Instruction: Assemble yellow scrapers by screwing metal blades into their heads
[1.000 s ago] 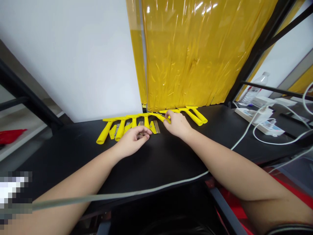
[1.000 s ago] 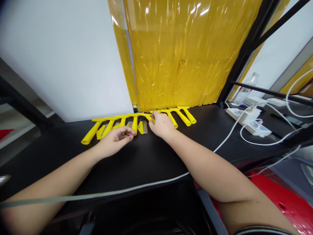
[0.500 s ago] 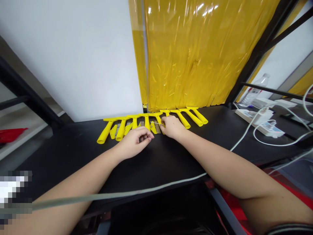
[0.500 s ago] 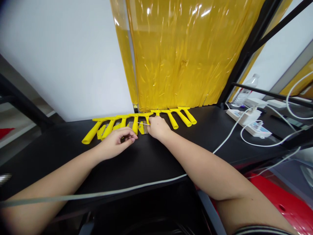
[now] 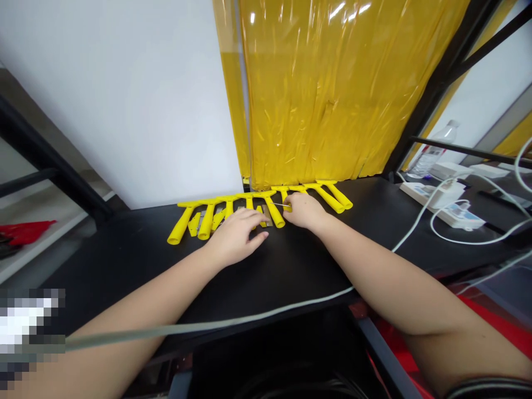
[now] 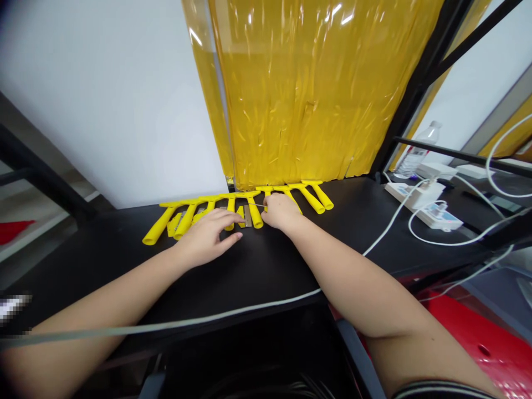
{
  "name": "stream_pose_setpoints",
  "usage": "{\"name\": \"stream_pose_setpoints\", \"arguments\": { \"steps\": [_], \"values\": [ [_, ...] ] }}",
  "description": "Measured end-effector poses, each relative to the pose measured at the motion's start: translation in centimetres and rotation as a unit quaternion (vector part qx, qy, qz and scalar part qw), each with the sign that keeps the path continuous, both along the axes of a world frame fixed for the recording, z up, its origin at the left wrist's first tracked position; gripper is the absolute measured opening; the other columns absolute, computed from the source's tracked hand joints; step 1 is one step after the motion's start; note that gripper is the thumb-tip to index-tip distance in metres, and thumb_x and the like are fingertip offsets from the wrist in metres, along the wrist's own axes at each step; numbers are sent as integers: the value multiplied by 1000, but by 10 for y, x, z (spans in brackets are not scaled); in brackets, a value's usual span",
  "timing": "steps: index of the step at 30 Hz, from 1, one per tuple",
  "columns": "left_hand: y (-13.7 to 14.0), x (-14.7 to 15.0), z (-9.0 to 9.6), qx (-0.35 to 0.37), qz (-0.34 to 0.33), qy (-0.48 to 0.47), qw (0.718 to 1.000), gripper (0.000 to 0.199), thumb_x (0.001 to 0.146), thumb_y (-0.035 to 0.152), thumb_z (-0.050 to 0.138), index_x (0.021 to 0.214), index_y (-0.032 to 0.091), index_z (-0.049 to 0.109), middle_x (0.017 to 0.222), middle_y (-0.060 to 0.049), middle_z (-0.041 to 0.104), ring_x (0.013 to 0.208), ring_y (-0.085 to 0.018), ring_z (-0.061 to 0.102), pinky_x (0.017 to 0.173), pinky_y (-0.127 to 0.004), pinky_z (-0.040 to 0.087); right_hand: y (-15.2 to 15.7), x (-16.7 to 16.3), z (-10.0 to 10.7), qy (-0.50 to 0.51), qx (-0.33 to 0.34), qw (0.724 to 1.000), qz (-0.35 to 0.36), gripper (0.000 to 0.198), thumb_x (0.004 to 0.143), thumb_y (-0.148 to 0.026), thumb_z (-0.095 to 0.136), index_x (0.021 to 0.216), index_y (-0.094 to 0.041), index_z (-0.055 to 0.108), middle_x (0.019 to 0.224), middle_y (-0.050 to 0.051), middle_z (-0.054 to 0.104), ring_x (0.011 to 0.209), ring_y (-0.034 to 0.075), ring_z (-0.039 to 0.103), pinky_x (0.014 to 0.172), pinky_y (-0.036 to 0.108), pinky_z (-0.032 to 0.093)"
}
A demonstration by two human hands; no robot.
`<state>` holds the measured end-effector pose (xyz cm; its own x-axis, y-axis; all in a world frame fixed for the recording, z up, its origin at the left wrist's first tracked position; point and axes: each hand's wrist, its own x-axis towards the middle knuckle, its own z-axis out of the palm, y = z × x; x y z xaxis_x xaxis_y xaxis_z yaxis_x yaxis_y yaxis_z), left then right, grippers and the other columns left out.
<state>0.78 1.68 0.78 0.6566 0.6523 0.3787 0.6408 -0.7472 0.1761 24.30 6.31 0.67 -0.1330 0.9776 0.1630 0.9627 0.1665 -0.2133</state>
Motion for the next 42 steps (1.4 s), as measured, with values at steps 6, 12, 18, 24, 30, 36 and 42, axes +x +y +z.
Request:
{"name": "stream_pose_setpoints", "arguments": {
  "steps": [6, 12, 18, 24, 30, 36, 42],
  "values": [
    [10, 35, 3, 23, 1, 138, 990, 40, 99, 45, 60, 135, 29, 69, 134, -10, 69, 125, -34, 61, 109, -53, 47, -1, 3, -3, 5, -4, 1000, 11, 30, 85, -25, 74, 113, -17, 77, 125, 15, 73, 116, 29, 69, 98, 36, 53],
    [26, 52, -5, 35, 5, 152, 988, 30, 100, 33, 56, 124, 28, 72, 113, -8, 76, 112, -30, 68, 99, -45, 52, -3, 5, -2, 4, -9, 1000, 16, 24, 85, -24, 74, 107, -17, 77, 120, 14, 73, 113, 30, 69, 95, 36, 53],
    [35, 53, -7, 45, 18, 138, 989, 25, 101, 27, 50, 111, 25, 74, 109, -8, 77, 104, -28, 70, 91, -43, 54, -5, 8, -2, 7, -6, 999, 31, 21, 82, -23, 73, 102, -18, 77, 113, 13, 73, 106, 28, 70, 89, 34, 53],
    [34, 46, -8, 38, 15, 120, 992, 27, 101, 26, 50, 119, 24, 70, 117, -8, 75, 111, -28, 68, 96, -43, 53, -8, 8, -2, 7, -1, 1000, 26, 25, 83, -30, 73, 105, -17, 76, 115, 13, 71, 105, 28, 69, 89, 35, 53],
    [22, 14, 11, 47, 49, 131, 989, 24, 96, 23, 52, 107, 23, 73, 108, -10, 75, 107, -30, 67, 94, -44, 52, -11, 6, 4, 39, 46, 998, 20, 18, 89, -32, 67, 97, -18, 73, 113, 12, 72, 102, 26, 68, 88, 35, 50],
    [29, -35, 15, 31, 149, 12, 988, 24, 95, 29, 52, 104, 24, 74, 88, -5, 75, 87, -26, 68, 79, -37, 52, -18, -5, 3, 104, 69, 981, 149, 11, 92, -25, 64, 100, -20, 70, 92, 2, 75, 84, 17, 67, 76, 26, 45],
    [38, -44, 7, 8, 147, 28, 989, 35, 99, 29, 45, 118, 25, 74, 97, -6, 78, 89, -24, 68, 82, -37, 50, -22, -18, -5, 55, 80, 970, 222, 16, 94, -30, 67, 104, -21, 76, 96, 3, 74, 87, 17, 66, 74, 26, 42]
  ]
}}
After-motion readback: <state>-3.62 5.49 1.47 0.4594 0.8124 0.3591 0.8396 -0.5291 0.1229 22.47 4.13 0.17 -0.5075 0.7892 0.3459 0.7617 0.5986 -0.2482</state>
